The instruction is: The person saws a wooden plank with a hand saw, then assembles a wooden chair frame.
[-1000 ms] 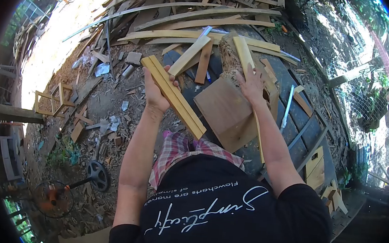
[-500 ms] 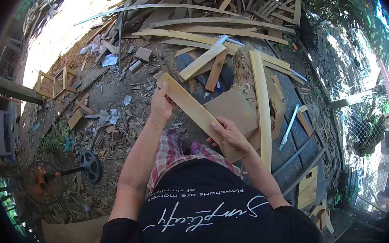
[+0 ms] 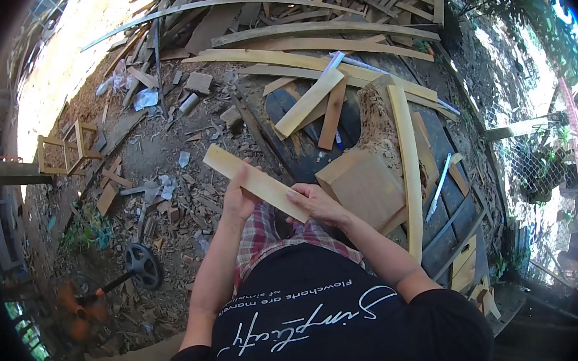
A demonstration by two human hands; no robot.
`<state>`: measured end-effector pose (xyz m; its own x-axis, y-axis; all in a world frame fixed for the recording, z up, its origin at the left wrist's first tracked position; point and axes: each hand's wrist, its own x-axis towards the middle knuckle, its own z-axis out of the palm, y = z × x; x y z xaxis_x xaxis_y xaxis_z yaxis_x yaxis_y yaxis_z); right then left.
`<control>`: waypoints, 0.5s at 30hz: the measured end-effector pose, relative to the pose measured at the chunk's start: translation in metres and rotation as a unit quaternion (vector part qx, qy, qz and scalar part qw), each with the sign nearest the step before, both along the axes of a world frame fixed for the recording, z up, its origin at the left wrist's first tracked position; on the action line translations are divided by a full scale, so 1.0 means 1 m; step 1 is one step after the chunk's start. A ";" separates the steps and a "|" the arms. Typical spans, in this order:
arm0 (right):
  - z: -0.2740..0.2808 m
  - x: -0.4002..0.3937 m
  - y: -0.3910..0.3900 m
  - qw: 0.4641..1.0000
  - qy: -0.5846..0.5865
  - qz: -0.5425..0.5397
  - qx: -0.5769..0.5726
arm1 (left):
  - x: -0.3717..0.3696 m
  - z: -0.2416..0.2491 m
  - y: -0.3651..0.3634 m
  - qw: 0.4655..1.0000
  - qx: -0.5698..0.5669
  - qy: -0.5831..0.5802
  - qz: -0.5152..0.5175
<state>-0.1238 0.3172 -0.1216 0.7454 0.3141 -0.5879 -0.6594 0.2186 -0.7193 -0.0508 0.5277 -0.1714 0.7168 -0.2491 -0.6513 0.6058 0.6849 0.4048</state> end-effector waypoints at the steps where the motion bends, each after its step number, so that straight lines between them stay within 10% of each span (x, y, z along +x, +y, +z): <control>1: -0.015 0.013 0.006 0.993 -0.066 0.052 -0.083 | 0.006 -0.004 0.001 0.999 0.000 -0.026 -0.029; 6: -0.061 0.108 -0.007 0.937 -0.025 -0.078 -0.339 | 0.061 -0.013 0.038 0.997 0.052 -0.017 -0.063; 12: -0.108 0.222 -0.027 0.734 0.001 -0.287 -0.615 | 0.120 -0.015 0.056 0.981 0.124 -0.018 -0.148; 15: -0.109 0.230 -0.032 0.781 0.055 -0.241 -0.573 | 0.143 -0.017 0.047 0.977 0.119 -0.025 -0.176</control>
